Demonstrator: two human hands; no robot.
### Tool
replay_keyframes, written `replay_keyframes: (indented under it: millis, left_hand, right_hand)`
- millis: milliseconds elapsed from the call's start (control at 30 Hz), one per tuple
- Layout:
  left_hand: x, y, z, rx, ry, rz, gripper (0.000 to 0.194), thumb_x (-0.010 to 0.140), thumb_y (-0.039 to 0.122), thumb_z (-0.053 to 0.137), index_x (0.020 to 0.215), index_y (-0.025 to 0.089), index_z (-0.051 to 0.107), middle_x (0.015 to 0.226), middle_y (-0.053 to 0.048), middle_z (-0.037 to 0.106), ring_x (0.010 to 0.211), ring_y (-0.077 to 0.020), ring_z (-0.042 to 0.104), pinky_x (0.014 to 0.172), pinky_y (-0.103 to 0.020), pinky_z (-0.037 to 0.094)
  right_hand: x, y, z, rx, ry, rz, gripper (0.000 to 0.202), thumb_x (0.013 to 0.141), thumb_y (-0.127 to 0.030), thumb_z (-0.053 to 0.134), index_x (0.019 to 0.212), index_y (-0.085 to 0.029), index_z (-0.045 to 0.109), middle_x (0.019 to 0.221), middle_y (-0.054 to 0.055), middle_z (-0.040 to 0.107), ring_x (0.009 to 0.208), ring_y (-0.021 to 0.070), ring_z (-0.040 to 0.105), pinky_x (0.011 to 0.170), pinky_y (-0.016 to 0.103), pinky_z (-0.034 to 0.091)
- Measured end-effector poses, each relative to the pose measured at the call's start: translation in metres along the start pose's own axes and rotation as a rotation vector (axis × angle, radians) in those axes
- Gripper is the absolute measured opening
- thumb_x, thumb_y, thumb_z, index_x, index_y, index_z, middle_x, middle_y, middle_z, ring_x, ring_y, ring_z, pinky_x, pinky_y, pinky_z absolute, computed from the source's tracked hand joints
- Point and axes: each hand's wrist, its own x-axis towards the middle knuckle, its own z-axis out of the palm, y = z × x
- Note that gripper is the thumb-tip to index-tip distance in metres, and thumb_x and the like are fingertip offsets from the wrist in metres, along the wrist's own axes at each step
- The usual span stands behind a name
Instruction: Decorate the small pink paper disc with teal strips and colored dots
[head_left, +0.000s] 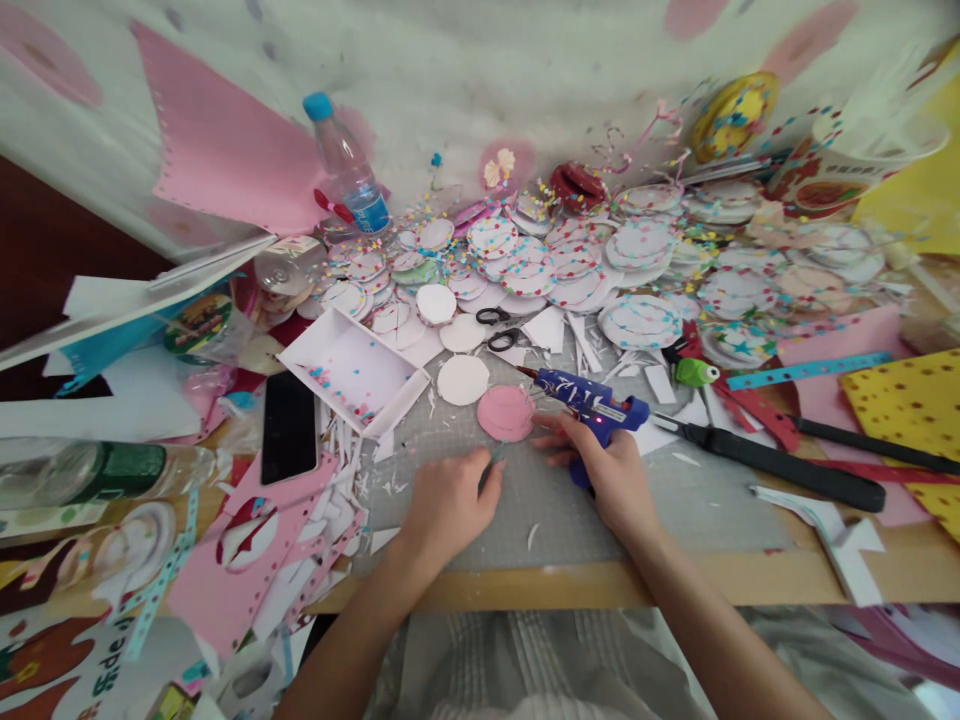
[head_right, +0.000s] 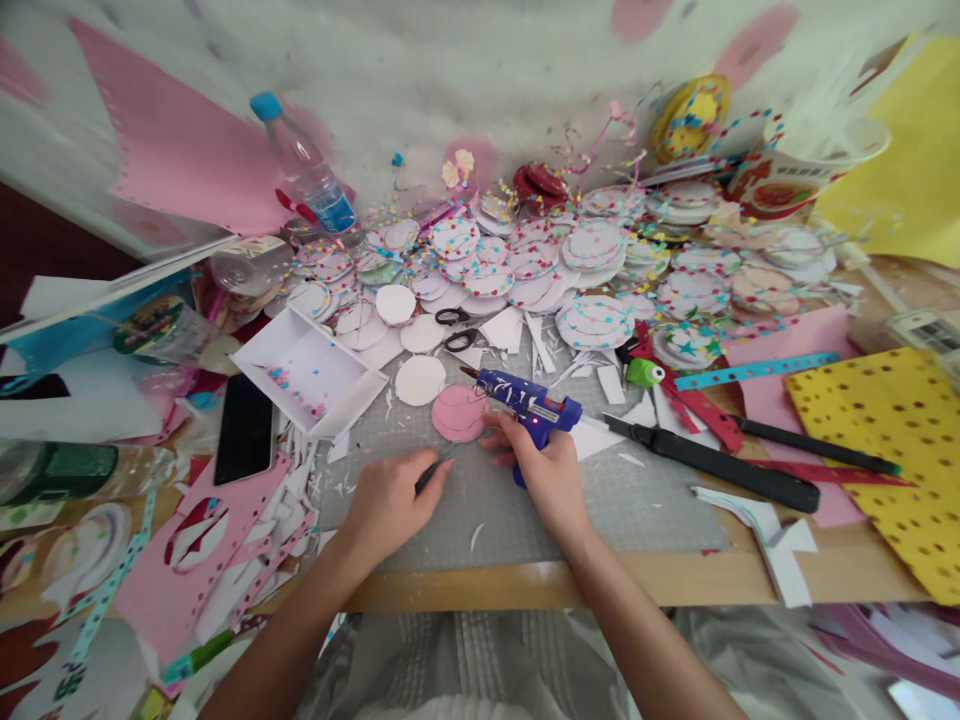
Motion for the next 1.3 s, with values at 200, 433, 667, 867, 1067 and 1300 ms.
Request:
replay_keyframes:
  millis: [200, 433, 667, 867, 1067, 1300]
  left_hand:
    - [-0.001, 0.000, 0.000, -0.003, 0.006, 0.002, 0.030, 0.095, 0.036, 0.042, 0.075, 0.021, 0.059, 0.066, -0.003, 0.070, 0.062, -0.0194, 0.067, 0.051, -0.028, 0.023]
    - [-0.001, -0.003, 0.003, -0.007, 0.014, -0.011, 0.032, 0.095, 0.038, 0.041, 0.075, 0.021, 0.059, 0.065, -0.003, 0.070, 0.062, -0.0197, 0.066, 0.051, -0.028, 0.021]
    - [-0.002, -0.005, 0.003, -0.078, 0.027, -0.023, 0.032, 0.094, 0.039, 0.042, 0.071, 0.021, 0.056, 0.058, -0.001, 0.063, 0.055, -0.0173, 0.059, 0.051, -0.028, 0.018]
    - [-0.013, -0.011, -0.004, -0.288, 0.019, -0.080, 0.032, 0.092, 0.040, 0.045, 0.067, 0.020, 0.050, 0.049, 0.004, 0.042, 0.048, -0.0125, 0.044, 0.052, -0.026, 0.021]
    - [-0.043, -0.029, -0.021, -0.638, -0.028, -0.088, 0.030, 0.097, 0.043, 0.038, 0.082, 0.021, 0.053, 0.065, 0.004, 0.052, 0.061, -0.0123, 0.050, 0.057, -0.023, 0.035]
    - [-0.069, -0.080, -0.068, -0.491, 0.316, -0.189, 0.023, 0.095, 0.037, 0.044, 0.108, 0.022, 0.057, 0.105, -0.004, 0.066, 0.096, -0.0173, 0.061, 0.080, -0.025, 0.045]
  right_hand:
    - [0.000, 0.000, 0.000, -0.008, 0.013, 0.013, 0.033, 0.079, -0.042, 0.065, 0.089, -0.011, 0.071, 0.095, 0.011, 0.075, 0.068, 0.0150, 0.069, 0.053, 0.021, 0.055]
    - [0.002, 0.001, 0.000, -0.007, 0.003, 0.008, 0.034, 0.079, -0.042, 0.065, 0.090, -0.011, 0.071, 0.095, 0.011, 0.075, 0.067, 0.0145, 0.069, 0.053, 0.020, 0.055]
    - [0.001, 0.002, 0.000, -0.009, 0.002, 0.005, 0.034, 0.079, -0.043, 0.065, 0.090, -0.011, 0.071, 0.096, 0.012, 0.075, 0.069, 0.0155, 0.070, 0.053, 0.021, 0.055]
    - [0.003, 0.003, 0.000, -0.017, 0.001, -0.004, 0.035, 0.079, -0.045, 0.065, 0.089, -0.013, 0.071, 0.096, 0.011, 0.075, 0.071, 0.0172, 0.070, 0.054, 0.022, 0.056]
    - [-0.002, 0.010, -0.007, 0.006, 0.046, -0.020, 0.037, 0.077, -0.048, 0.065, 0.089, -0.013, 0.073, 0.087, 0.011, 0.075, 0.068, 0.0170, 0.069, 0.059, 0.024, 0.056]
    - [-0.028, -0.004, -0.023, -0.108, 0.182, -0.103, 0.026, 0.075, -0.044, 0.062, 0.072, -0.019, 0.071, 0.073, 0.008, 0.073, 0.058, 0.0166, 0.065, 0.055, 0.025, 0.055]
